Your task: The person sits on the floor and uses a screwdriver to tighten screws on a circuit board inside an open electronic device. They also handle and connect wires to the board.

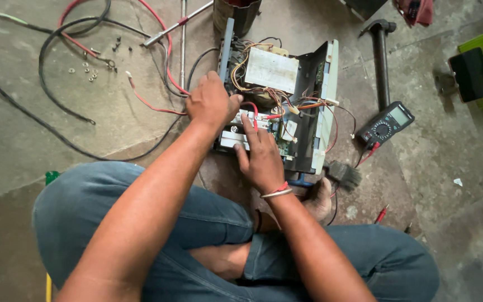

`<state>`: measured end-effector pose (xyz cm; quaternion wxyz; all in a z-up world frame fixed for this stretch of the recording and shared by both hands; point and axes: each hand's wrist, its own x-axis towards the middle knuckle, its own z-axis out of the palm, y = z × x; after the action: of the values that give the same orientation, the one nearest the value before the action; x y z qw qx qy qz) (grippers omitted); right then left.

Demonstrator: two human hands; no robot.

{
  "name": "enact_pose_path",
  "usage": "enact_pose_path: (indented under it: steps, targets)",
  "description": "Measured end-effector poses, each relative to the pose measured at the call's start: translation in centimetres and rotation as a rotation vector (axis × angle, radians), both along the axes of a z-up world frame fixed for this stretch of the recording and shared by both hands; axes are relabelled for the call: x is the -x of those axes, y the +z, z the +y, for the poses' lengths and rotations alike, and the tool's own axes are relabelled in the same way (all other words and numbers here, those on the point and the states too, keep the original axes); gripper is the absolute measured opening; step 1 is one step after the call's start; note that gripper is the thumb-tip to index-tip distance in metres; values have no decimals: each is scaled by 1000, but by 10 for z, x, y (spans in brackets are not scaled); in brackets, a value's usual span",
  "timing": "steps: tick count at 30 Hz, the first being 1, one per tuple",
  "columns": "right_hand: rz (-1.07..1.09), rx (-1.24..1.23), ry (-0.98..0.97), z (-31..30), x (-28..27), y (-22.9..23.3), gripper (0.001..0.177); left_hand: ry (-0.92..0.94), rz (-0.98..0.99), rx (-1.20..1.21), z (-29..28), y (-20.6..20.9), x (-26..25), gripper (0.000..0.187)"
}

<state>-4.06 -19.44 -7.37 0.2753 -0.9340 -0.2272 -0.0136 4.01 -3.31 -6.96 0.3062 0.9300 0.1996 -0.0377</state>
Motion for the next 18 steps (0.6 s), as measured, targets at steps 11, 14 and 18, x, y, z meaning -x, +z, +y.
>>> enact_pose_path:
  steps: [11,14,18]
  targets:
    - [-47,241,-38,3,4,-6,63,31,21,-86,-13,-15,-3,59]
    - [6,173,-3,-2,5,-4,66,30,54,-107,-14,-7,-5,60]
    - [-58,24,48,-13,14,9,72,-97,206,-159,2,13,5,77]
